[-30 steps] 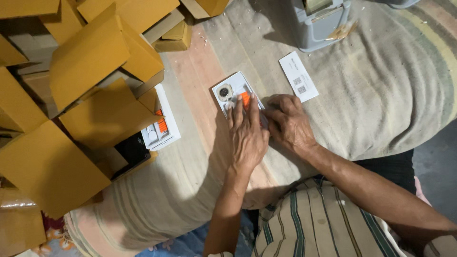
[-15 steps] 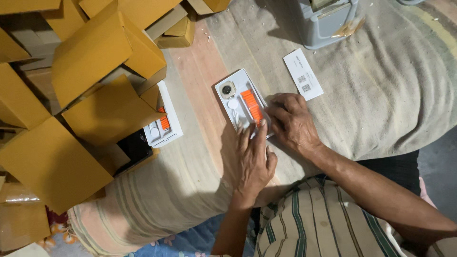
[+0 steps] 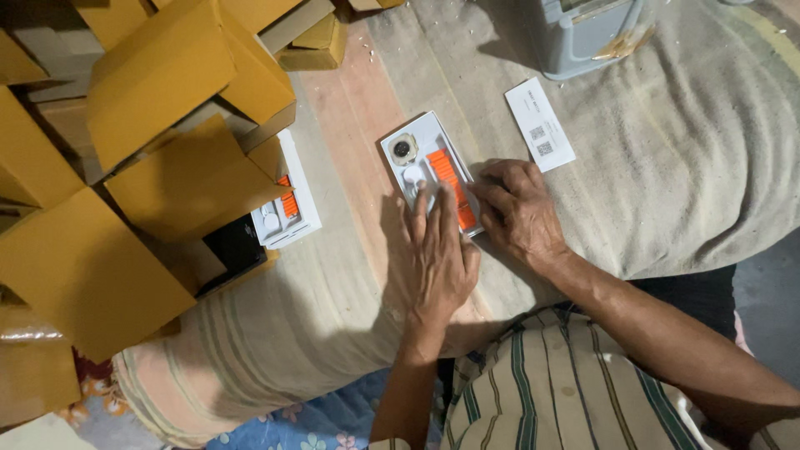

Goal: The person packs smartwatch retail boxes: they arrange the watch, orange strap, charging cable and paperwork into the white inner tray, close the tray, and place it into a yellow mailer box, repeating the process for multiple boxes and stacking the packed mailers aside.

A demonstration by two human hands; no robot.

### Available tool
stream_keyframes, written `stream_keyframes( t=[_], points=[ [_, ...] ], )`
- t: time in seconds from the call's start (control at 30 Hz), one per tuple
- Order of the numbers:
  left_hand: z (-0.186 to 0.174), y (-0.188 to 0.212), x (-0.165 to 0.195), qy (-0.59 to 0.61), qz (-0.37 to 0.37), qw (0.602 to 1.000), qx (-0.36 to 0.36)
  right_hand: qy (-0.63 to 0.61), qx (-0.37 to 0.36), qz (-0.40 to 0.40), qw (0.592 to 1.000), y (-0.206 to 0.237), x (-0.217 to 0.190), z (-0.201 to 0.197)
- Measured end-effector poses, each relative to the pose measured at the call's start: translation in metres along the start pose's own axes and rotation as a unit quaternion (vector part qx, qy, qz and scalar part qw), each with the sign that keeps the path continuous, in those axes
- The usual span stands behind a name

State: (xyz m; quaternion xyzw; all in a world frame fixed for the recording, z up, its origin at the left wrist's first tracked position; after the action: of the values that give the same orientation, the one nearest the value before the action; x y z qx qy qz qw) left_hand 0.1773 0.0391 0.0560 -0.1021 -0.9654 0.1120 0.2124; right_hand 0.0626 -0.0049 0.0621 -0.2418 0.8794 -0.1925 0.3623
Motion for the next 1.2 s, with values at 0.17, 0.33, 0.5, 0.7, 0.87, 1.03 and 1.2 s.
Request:
stream_keyframes(
  t=[0.17, 0.33, 0.5, 0.7, 0.87, 1.03, 1.2],
  points=[
    [0.003, -0.032, -0.005, -0.053, 0.007, 0.999, 0.009, 0.008, -0.005, 0.007, 1.000, 0.000, 0.000, 0.002],
    [0.005, -0.047, -0.007, -0.074, -0.014, 0.997, -0.010, -0.001, 0.000, 0.011, 1.000, -0.001, 0.001, 0.000],
    [0.006, -0.060, -0.011, -0.051, -0.037, 0.998, 0.017, 0.000, 0.005, 0.002, 1.000, 0.000, 0.002, -0.005],
    [0.020, -0.071, -0.010, -0.119, -0.005, 0.993, 0.011, 0.005, 0.010, -0.011, 1.000, 0.000, 0.000, -0.006],
    [0.011, -0.075, -0.009, -0.146, -0.002, 0.988, 0.046, 0.015, 0.021, -0.015, 1.000, -0.002, -0.002, -0.009],
    [0.002, -0.068, -0.002, -0.160, -0.015, 0.985, 0.068, 0.018, 0.014, -0.019, 1.000, -0.005, -0.002, -0.012],
    [-0.004, -0.065, -0.002, -0.153, -0.027, 0.984, 0.090, 0.011, 0.010, -0.021, 1.000, -0.008, -0.004, -0.013]
  ],
)
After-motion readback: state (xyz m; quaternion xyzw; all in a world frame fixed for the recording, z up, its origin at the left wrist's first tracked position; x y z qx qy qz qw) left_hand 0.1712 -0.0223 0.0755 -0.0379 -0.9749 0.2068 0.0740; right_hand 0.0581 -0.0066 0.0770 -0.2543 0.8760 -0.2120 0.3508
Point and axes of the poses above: each hand's wrist, its own y-axis away from the middle knuckle, its own z-axis out of the palm, x = y × z, the point moved 10 cm from there along -y, towards the middle knuckle, and after that the axes turned 7 degrees about y, right-handed, at the moved point
